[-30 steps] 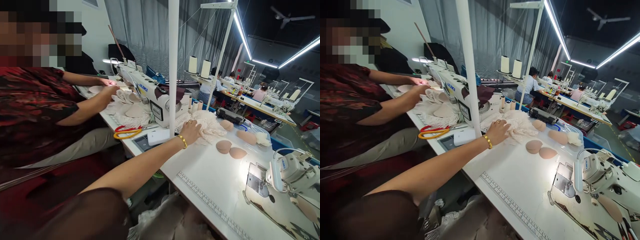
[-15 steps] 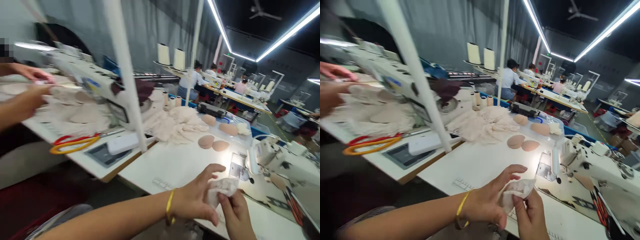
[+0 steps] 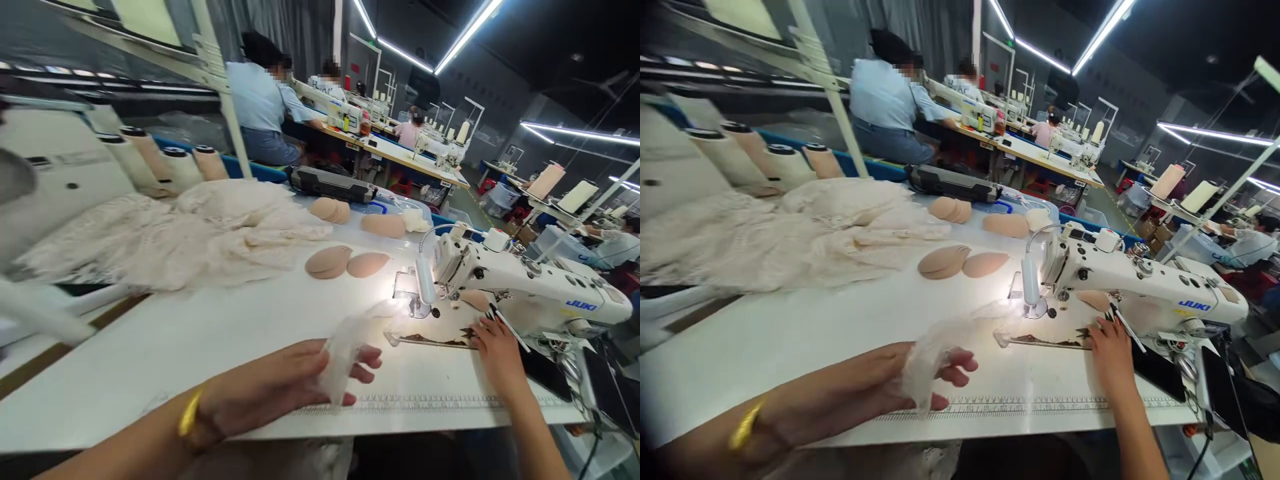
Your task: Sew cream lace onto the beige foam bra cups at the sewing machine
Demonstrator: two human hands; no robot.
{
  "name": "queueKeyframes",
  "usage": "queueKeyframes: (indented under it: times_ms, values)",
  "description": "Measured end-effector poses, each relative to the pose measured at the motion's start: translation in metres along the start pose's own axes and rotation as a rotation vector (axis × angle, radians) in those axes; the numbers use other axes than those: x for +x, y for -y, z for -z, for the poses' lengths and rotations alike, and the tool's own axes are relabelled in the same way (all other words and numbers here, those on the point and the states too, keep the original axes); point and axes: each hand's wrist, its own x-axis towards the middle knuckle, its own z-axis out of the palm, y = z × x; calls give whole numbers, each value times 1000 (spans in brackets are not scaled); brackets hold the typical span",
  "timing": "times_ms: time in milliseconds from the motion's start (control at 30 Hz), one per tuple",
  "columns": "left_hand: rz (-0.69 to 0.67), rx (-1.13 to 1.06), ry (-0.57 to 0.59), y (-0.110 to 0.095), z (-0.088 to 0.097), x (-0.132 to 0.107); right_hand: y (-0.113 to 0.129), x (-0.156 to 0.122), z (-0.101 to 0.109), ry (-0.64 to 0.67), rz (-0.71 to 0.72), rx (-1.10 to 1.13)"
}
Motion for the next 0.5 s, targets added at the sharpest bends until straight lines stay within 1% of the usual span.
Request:
queueKeyframes:
  times_ms: [33, 67, 100, 133, 167, 200, 233, 267, 300, 367, 400, 433, 500]
  values:
    - [94, -236, 11, -3, -5, 3, -12, -3, -2, 11, 32, 9]
    - [181, -404, 9, -6, -9, 7, -19, -5, -6, 22, 63, 28]
    - [244, -506, -26, -7, -13, 10, -22, -6, -9, 6, 92, 35]
    - [294, -569, -56, -8, -16, 13, -19, -7, -12, 7, 92, 75]
    - [332, -606, -66, -8, -18, 15, -11, -8, -13, 11, 64, 139]
    - [354, -627, -57, -8, -21, 16, 2, -9, -14, 34, 11, 232]
    - [360, -646, -26, -9, -23, 16, 19, -9, -12, 94, -64, 359]
    - [347, -660, 20, -9, -25, 15, 38, -10, -9, 150, -156, 498]
    - [314, -669, 73, -10, -27, 15, 59, -9, -6, 206, -204, 635]
    - [240, -686, 156, -12, -31, 14, 99, -7, 2, 308, -198, 846]
    - [215, -701, 160, -12, -33, 15, 116, -5, 6, 355, -184, 913]
    - [212, -718, 131, -13, -35, 17, 130, -3, 9, 392, -163, 966]
    - [246, -736, -6, -11, -37, 22, 149, -2, 13, 448, -90, 1026]
